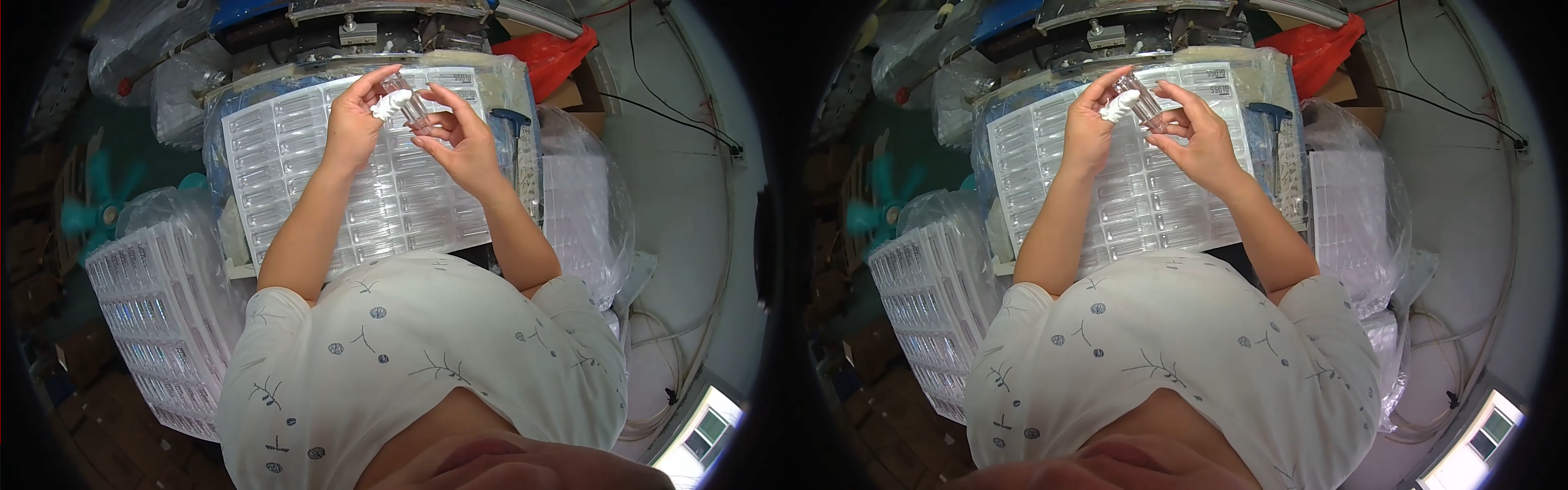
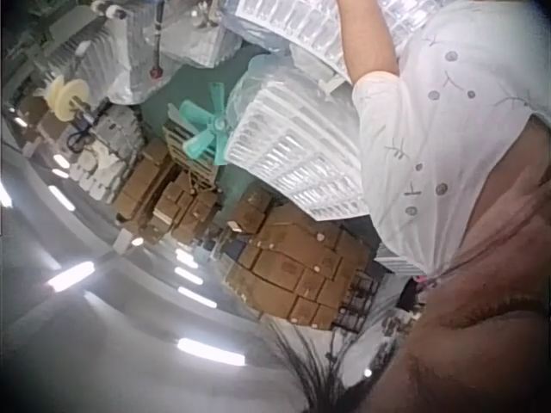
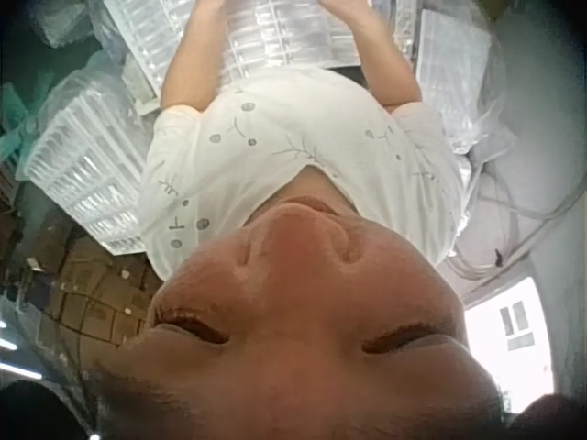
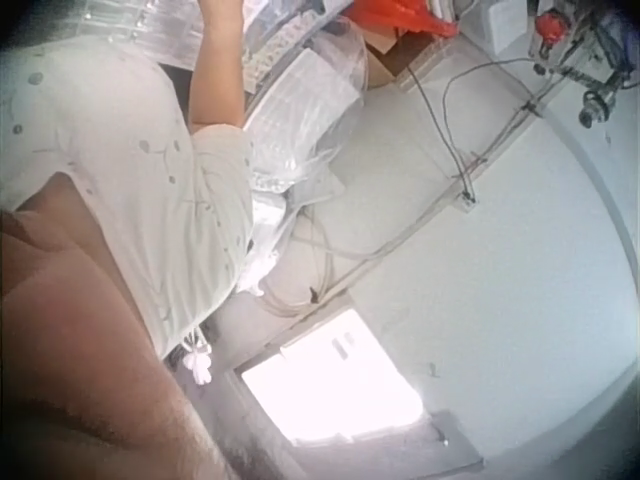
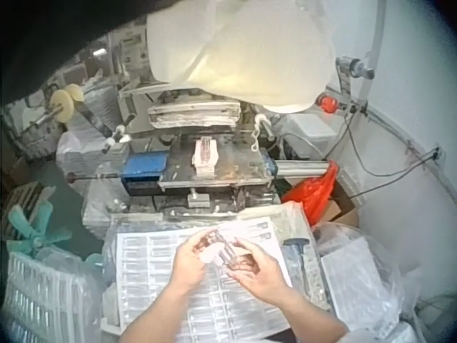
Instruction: The recorder is assembling small transparent plastic parts and placing them into a white tray.
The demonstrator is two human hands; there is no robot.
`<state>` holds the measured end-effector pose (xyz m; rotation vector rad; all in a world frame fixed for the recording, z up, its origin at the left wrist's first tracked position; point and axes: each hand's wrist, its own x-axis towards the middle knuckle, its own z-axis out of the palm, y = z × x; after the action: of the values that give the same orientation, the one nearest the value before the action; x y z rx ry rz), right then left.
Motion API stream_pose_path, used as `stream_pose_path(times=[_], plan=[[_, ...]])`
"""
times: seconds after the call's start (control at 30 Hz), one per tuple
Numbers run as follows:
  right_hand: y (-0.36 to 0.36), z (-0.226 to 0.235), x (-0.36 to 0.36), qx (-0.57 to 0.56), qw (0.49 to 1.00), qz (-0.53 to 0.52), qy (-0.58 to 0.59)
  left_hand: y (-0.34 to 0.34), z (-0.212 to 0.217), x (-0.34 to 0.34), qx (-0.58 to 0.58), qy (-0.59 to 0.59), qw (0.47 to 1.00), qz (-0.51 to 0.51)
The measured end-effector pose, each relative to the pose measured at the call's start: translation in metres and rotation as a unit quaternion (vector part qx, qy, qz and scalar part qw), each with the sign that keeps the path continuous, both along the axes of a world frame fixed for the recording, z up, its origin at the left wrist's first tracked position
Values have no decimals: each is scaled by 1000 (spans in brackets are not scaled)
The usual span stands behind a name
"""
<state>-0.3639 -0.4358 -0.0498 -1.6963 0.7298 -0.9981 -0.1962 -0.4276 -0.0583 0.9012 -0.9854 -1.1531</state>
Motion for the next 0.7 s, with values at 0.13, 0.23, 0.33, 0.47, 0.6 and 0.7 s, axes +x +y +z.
stream_pose_path(times=[0.13, 0.23, 0.33, 0.47, 0.6, 0.7], plan=[[4, 3, 5, -36, 999, -12, -6, 7, 6, 3, -11, 0, 1000, 10], [6, 3, 5, -47, 999, -3, -3, 9, 8, 2, -19, -5, 1000, 11], [7, 3, 4, -58, 998, -2, -12, 8, 8, 1, -22, -9, 1000, 9], [8, 4, 2, -69, 997, -10, -28, 7, 12, -3, -14, -16, 1000, 5], [8, 0, -1, -95, 995, -24, -25, 5, 12, -7, -15, 5, 1000, -1], [8, -1, -3, -92, 995, -28, -21, 4, 9, -8, 0, -10, 1000, 1]])
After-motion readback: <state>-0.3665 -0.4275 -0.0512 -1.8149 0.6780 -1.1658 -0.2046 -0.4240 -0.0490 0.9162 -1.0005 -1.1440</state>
